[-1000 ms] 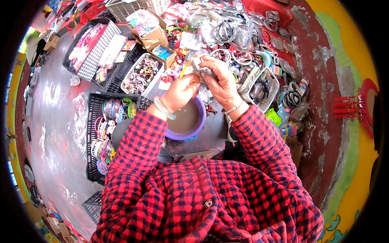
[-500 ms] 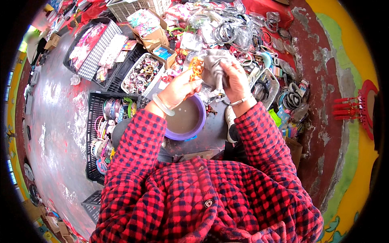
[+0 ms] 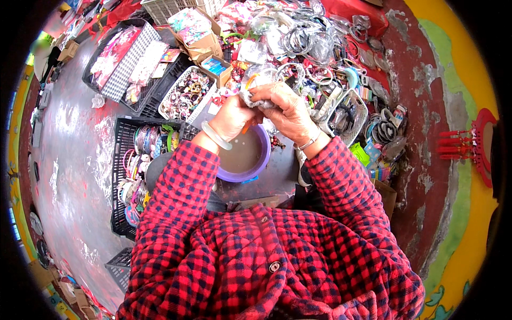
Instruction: The person sits on the floor and cleans various small accessories, including hair ties and clips, using a cloth. They pick up items from a pile, wipe them, and place them into a black crate.
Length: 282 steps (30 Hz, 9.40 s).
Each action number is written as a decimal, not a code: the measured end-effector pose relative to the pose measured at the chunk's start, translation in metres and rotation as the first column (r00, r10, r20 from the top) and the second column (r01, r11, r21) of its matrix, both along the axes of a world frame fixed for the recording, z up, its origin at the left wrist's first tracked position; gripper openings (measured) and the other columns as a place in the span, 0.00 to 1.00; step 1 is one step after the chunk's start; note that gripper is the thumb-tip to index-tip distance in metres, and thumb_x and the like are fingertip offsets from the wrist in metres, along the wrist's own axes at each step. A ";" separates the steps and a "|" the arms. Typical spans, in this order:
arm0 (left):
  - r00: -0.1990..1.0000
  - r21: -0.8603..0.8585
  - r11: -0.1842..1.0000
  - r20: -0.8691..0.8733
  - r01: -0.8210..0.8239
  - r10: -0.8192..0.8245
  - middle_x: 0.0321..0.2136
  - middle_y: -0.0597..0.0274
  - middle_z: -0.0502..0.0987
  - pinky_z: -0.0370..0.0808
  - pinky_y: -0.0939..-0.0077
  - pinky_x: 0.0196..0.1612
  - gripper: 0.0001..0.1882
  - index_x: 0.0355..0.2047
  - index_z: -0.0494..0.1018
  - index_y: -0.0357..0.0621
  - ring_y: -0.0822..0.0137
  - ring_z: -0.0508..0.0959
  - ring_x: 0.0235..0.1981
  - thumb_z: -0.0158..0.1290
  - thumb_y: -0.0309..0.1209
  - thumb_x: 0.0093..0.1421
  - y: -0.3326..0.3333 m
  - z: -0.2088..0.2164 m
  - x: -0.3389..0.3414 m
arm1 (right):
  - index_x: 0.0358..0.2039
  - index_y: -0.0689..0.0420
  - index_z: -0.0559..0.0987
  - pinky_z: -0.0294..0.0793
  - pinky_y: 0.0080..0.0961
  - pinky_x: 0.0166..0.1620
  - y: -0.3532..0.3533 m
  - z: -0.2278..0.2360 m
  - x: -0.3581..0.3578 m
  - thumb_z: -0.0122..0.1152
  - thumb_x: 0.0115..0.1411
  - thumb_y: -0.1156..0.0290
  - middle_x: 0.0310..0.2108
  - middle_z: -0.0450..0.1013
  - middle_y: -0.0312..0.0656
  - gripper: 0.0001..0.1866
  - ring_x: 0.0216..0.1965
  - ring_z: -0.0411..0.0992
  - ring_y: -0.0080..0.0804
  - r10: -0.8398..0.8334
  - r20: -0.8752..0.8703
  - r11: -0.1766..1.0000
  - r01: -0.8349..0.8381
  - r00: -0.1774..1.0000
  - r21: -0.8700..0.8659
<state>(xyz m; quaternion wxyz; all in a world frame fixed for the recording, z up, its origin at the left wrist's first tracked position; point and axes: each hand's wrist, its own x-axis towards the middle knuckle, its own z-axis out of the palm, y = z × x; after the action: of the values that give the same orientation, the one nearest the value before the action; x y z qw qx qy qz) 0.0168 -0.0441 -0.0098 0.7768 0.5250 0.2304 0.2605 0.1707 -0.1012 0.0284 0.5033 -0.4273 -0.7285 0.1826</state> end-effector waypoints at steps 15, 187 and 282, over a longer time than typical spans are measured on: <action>0.991 -0.218 0.974 0.128 0.069 -0.041 0.27 0.60 0.73 0.67 0.87 0.27 0.11 0.40 0.66 0.37 0.76 0.71 0.24 0.46 0.28 0.58 0.005 0.020 -0.004 | 0.34 0.57 0.74 0.69 0.19 0.37 0.005 -0.009 0.034 0.53 0.43 0.89 0.33 0.70 0.35 0.17 0.35 0.69 0.24 -0.248 -0.143 0.957 0.220 0.958 -0.188; 0.975 -0.573 0.818 0.204 0.046 0.088 0.13 0.64 0.68 0.70 0.73 0.27 0.13 0.28 0.67 0.41 0.70 0.69 0.11 0.40 0.38 0.60 0.009 0.000 -0.004 | 0.42 0.50 0.71 0.70 0.36 0.34 0.007 -0.014 0.029 0.59 0.47 0.63 0.28 0.73 0.49 0.19 0.31 0.73 0.47 -0.338 0.496 0.737 0.552 0.800 -0.390; -0.367 0.489 0.861 -0.833 -0.137 0.415 0.37 0.44 0.74 0.70 0.62 0.44 0.13 0.36 0.75 0.39 0.51 0.73 0.41 0.46 0.29 0.51 0.177 -0.227 -0.454 | 0.37 0.59 0.73 0.68 0.15 0.30 0.047 -0.109 -0.023 0.57 0.47 0.82 0.26 0.70 0.33 0.14 0.26 0.67 0.20 -0.496 -0.119 0.417 0.116 0.860 -0.901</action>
<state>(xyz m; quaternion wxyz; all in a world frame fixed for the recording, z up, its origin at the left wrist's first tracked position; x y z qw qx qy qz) -0.4368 0.1326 -0.2368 0.1389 0.5083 0.8480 -0.0563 0.1478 -0.0538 -0.0811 0.3673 -0.7071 -0.3313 0.5053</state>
